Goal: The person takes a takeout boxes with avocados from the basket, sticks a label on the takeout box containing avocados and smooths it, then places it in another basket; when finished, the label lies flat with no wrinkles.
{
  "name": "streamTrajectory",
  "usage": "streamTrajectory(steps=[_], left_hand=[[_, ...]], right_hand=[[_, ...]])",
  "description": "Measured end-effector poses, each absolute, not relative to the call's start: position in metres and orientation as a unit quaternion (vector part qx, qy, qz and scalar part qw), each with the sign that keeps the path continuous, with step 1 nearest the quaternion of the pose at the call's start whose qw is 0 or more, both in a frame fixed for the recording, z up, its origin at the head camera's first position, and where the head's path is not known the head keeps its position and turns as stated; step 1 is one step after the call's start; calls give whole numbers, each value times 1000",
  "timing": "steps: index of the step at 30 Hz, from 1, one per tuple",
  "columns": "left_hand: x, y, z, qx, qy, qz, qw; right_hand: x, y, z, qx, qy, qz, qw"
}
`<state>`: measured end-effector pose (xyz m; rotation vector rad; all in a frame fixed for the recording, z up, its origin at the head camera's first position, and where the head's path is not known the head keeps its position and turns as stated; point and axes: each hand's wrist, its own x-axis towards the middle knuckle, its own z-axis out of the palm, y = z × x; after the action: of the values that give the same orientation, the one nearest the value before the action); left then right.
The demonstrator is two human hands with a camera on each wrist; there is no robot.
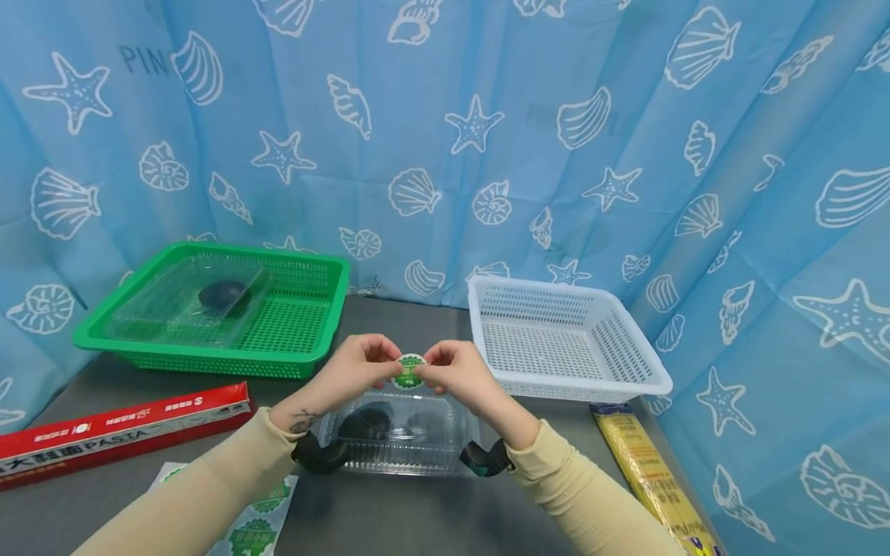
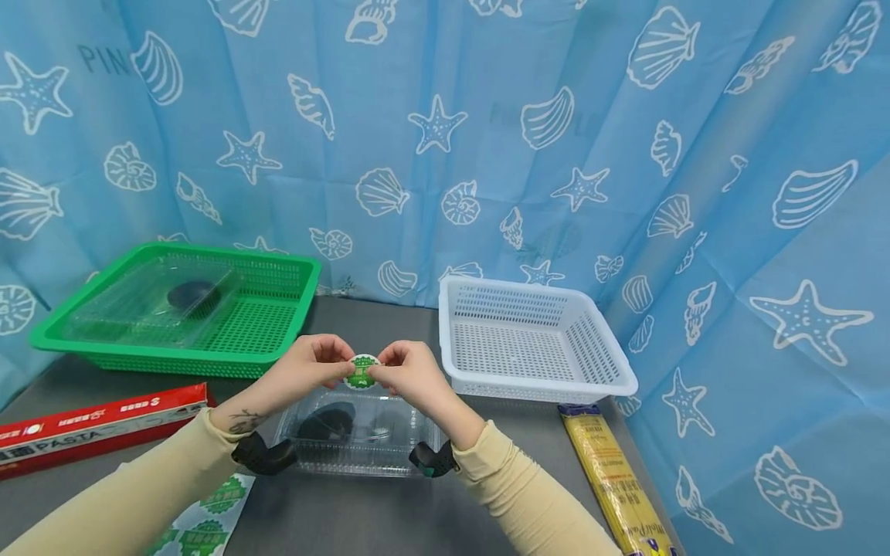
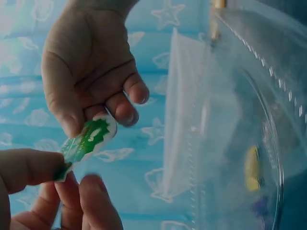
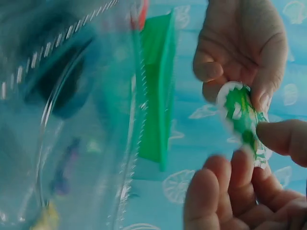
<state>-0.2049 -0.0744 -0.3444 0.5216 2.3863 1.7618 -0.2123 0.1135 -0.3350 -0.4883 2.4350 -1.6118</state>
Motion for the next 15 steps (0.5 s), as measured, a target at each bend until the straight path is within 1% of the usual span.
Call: streamTrajectory(steps=[5, 7, 10, 15], left_hand=[[-219, -70, -354, 120, 816, 557, 96], [-223, -67, -359, 107, 834, 532, 105], [-227, -63, -366, 104, 854, 497, 116], [-229, -57, -368, 110, 884, 437, 123]], right_hand=[[-227, 110, -343, -123, 846, -495, 156], [-230, 107, -348, -111, 858, -470, 172], [-233, 105, -354, -111, 877, -429, 185], [-236, 100, -359, -125, 904, -365, 182]])
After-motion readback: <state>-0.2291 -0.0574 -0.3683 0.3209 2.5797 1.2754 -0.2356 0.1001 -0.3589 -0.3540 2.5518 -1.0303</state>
